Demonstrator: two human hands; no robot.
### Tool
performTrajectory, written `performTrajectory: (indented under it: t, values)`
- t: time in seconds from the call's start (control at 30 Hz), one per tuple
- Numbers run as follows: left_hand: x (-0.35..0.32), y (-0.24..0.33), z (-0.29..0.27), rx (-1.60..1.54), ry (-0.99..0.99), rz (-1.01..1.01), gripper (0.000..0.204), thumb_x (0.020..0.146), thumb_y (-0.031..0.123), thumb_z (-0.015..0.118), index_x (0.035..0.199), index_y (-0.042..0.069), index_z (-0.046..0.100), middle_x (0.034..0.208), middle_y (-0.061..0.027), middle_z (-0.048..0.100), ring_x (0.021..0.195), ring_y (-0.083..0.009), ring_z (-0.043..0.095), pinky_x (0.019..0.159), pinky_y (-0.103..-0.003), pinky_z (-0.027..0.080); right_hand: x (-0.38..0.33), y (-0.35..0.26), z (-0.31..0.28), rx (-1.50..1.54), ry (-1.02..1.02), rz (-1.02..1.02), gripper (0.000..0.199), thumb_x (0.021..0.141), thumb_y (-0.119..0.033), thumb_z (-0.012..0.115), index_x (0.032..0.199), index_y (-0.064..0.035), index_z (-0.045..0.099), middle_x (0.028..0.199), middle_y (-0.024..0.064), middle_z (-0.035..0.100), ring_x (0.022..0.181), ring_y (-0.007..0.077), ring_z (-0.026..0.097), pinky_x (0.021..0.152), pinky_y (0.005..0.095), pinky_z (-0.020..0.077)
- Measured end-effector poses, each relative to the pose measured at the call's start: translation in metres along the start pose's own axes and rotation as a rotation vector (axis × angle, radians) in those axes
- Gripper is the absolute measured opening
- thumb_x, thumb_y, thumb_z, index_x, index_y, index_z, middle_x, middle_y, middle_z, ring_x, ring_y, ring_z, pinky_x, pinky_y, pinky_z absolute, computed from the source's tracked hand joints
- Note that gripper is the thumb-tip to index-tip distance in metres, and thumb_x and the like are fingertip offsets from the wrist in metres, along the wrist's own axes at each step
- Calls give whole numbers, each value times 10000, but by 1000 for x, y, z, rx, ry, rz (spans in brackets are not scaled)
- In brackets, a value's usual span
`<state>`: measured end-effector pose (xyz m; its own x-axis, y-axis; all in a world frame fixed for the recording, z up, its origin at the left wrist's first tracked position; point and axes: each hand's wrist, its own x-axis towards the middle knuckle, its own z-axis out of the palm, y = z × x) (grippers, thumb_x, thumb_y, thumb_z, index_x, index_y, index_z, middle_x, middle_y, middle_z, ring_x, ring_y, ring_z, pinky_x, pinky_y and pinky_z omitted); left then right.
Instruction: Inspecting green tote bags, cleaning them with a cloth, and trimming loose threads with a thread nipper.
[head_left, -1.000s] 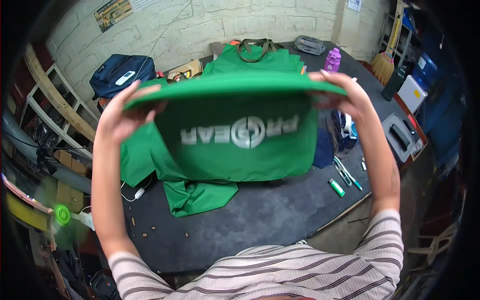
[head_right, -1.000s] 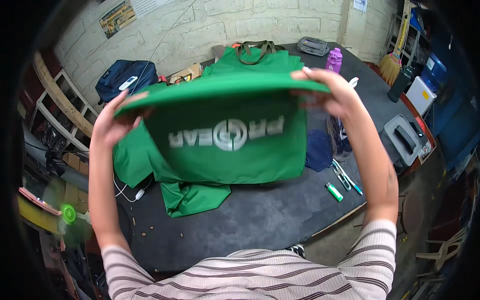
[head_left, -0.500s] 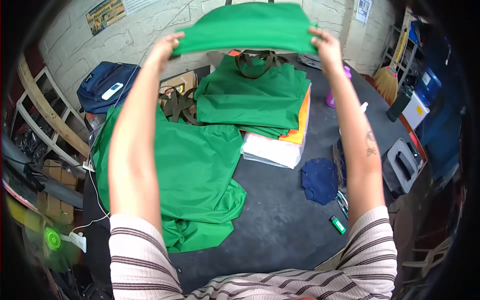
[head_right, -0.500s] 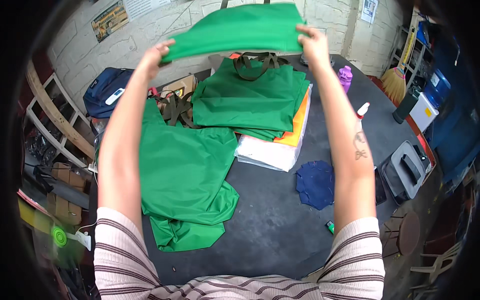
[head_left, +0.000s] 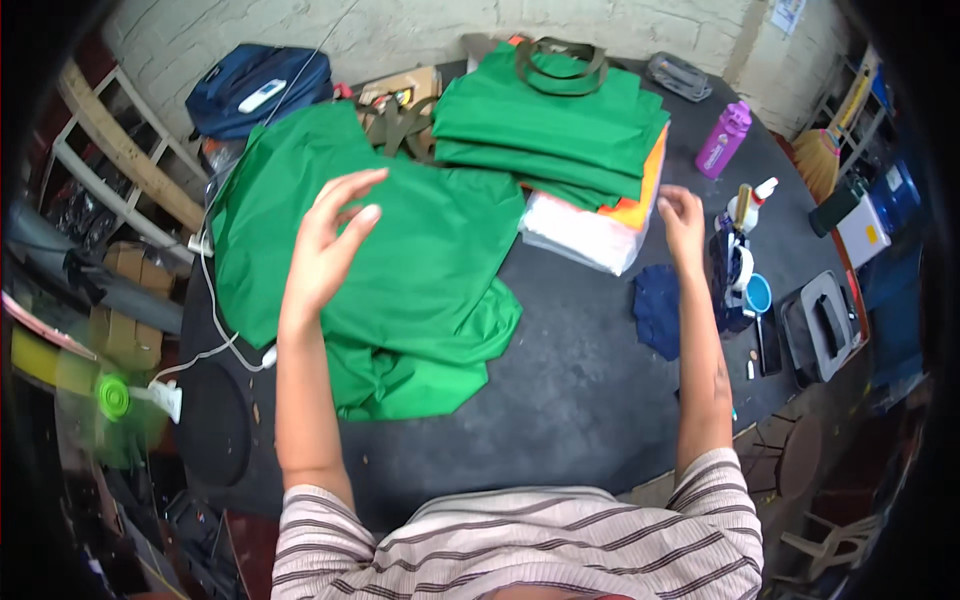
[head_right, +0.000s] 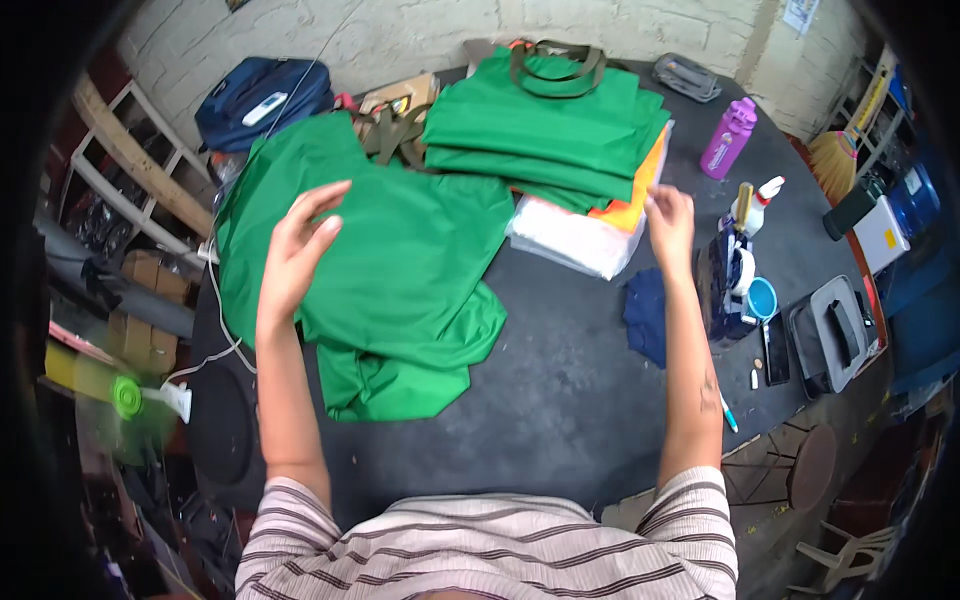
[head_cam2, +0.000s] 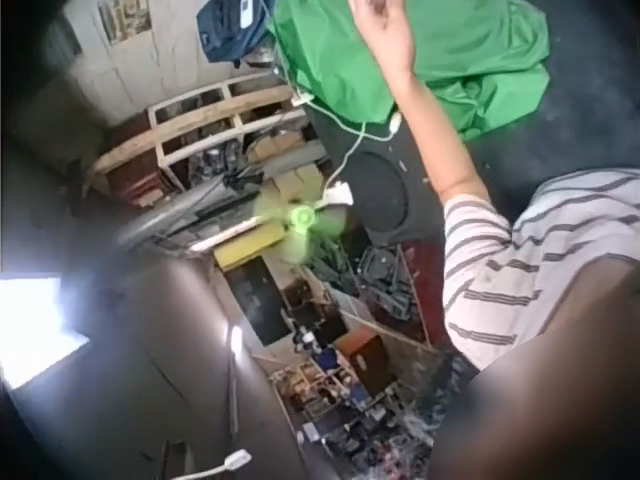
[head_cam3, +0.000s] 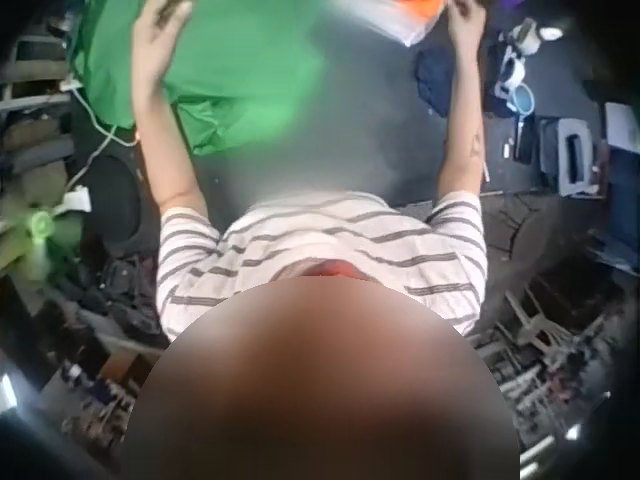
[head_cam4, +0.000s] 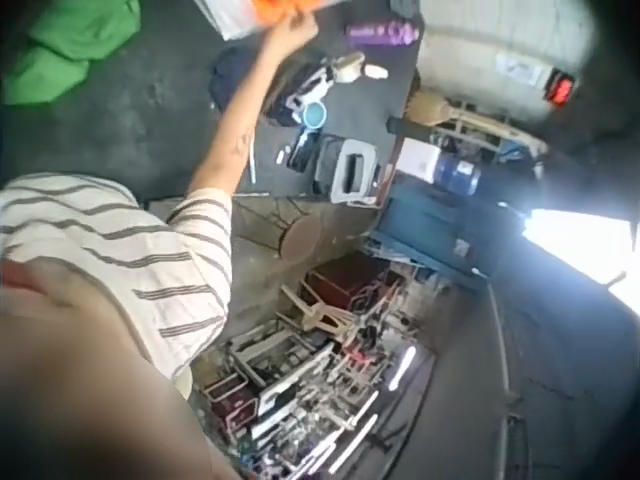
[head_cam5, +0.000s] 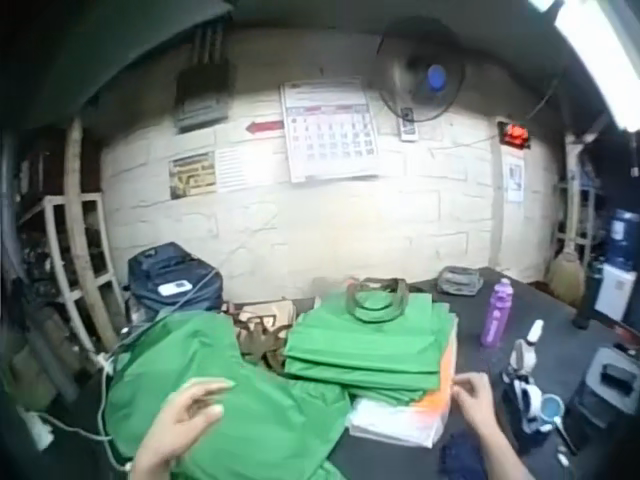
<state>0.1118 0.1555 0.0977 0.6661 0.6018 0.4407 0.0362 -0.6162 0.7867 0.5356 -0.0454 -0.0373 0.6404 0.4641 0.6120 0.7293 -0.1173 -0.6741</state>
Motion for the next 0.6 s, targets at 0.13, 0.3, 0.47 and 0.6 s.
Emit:
performTrajectory:
  t: [0.13, 0.3, 0.47, 0.6]
  values:
    - [-98, -22, -1, -162, 324, -219, 241, 881, 49, 573, 1116, 7, 612, 1009, -49, 619, 975, -137, 576, 887, -268, 438, -130, -32, -50, 84, -320, 287, 187, 764, -62, 661, 943, -13, 635, 928, 80, 569, 866, 157, 560, 765, 273, 453]
    - [-149, -34, 50, 304, 128, -114, 271, 767, 10, 601, 1025, 68, 656, 980, -94, 627, 976, -270, 583, 859, -356, 447, -229, -60, -103, -566, -173, 343, 207, 744, -82, 674, 941, -51, 617, 1013, 124, 549, 1039, 324, 488, 922, 431, 369]
    - [-149, -66, 91, 876, -133, 34, 437, 690, 92, 700, 1120, 98, 620, 1086, -82, 582, 1206, -307, 454, 1078, -530, 243, -269, -47, -111, -880, -224, 416, 548, 828, -261, 640, 1321, -122, 446, 1349, 180, 392, 1285, 382, 324, 1021, 601, 243]
    - [-127, -45, 92, 601, 157, 302, 266, 654, -32, 601, 890, 70, 668, 835, -50, 601, 828, -246, 585, 917, -464, 411, -284, -41, -109, -766, -249, 371, 514, 855, -250, 605, 1323, -101, 451, 1347, 216, 384, 1276, 392, 338, 1048, 584, 215]
